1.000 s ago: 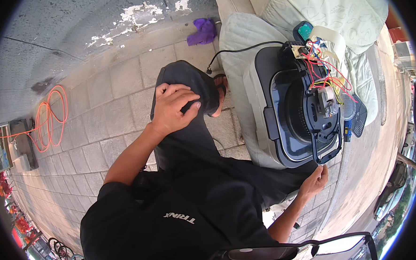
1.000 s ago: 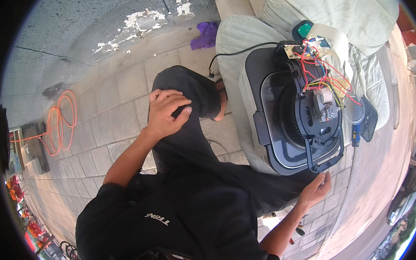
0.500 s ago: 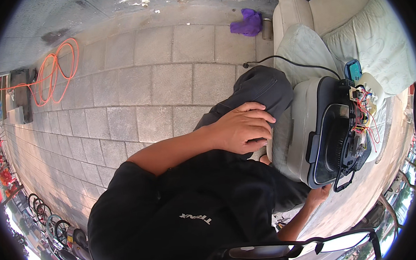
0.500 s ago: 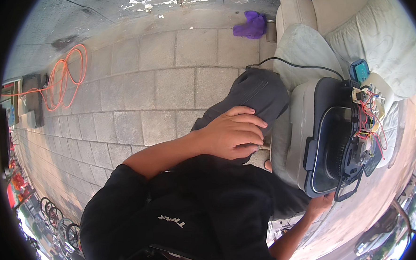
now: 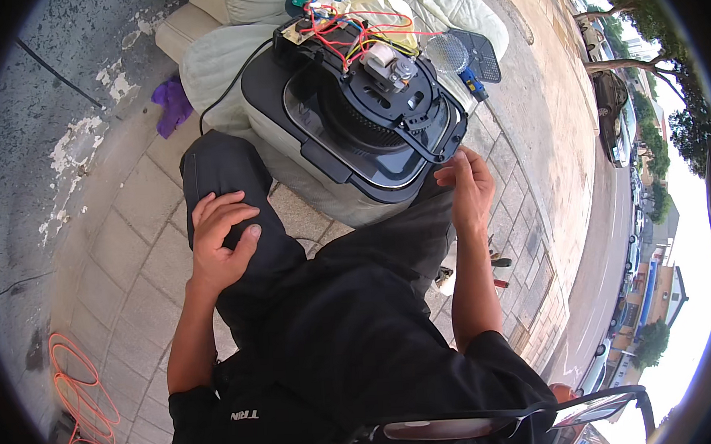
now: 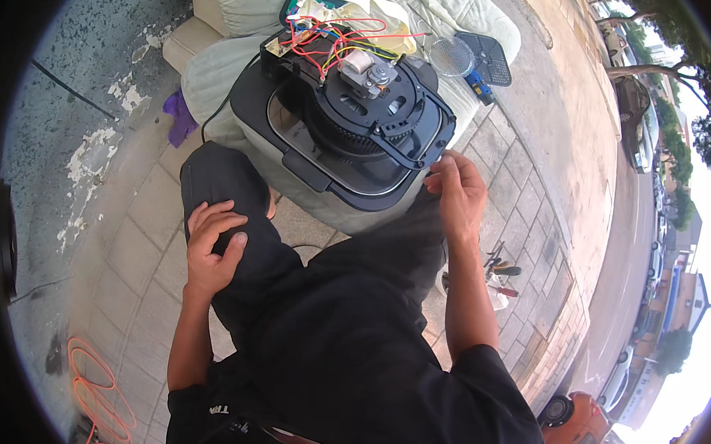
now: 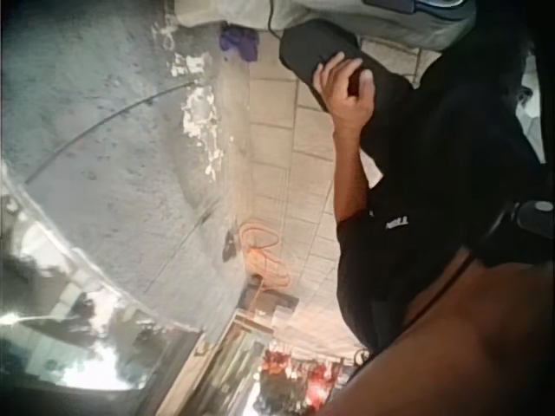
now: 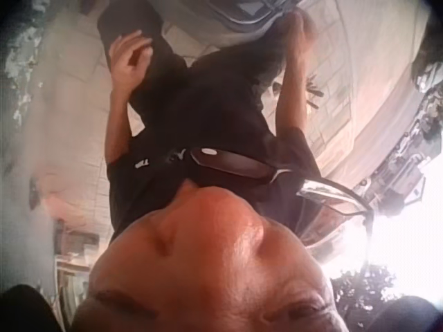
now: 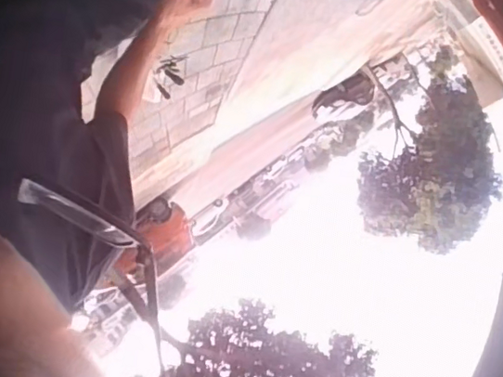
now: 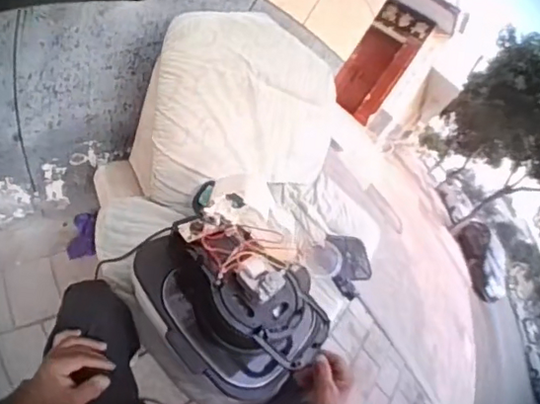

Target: The person disassembles a rice cooker, removes the inner pot and lid, and works on the internal wiring and control panel. They use a screwdriver and a soldering iron to adjust components and then reassemble the appliance.

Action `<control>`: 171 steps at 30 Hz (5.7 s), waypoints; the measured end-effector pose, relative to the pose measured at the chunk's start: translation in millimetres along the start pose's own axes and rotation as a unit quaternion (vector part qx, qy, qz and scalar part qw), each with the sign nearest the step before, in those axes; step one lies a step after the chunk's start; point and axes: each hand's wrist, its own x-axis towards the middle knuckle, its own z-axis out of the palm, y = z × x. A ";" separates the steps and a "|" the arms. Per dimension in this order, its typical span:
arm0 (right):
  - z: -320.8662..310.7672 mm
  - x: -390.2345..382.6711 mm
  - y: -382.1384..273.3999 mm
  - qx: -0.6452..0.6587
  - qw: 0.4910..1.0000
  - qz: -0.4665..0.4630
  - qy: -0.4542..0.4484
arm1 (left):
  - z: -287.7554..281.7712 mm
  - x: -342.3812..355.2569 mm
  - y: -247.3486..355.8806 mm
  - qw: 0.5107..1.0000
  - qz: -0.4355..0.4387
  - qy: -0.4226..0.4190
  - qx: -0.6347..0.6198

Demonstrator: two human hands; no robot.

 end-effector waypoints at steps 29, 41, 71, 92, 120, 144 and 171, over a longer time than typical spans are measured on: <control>-2.4 60.7 -101.4 0.271 0.900 0.004 -0.343 | 72.0 201.6 149.0 0.902 0.340 0.098 0.249; -37.7 98.3 -55.6 0.112 0.973 -0.133 -0.154 | 51.5 231.3 148.3 0.908 0.291 0.201 0.226; -58.3 123.3 89.4 0.358 0.923 0.143 0.015 | 78.6 178.9 159.0 0.872 0.301 -0.126 0.363; -44.7 216.8 141.8 -0.307 0.876 -0.148 -0.341 | 23.7 111.2 122.3 0.937 0.035 0.063 0.341; -143.1 210.9 160.7 0.023 0.894 0.090 -0.438 | 32.6 -4.5 -29.1 0.936 -0.204 0.115 0.263; -30.1 442.4 131.7 -0.435 0.889 -0.123 0.067 | 53.4 11.6 -21.0 0.923 -0.256 0.177 0.225; -77.0 332.2 151.6 0.247 0.955 0.155 0.057 | 58.3 22.1 -14.4 0.916 -0.263 0.184 0.238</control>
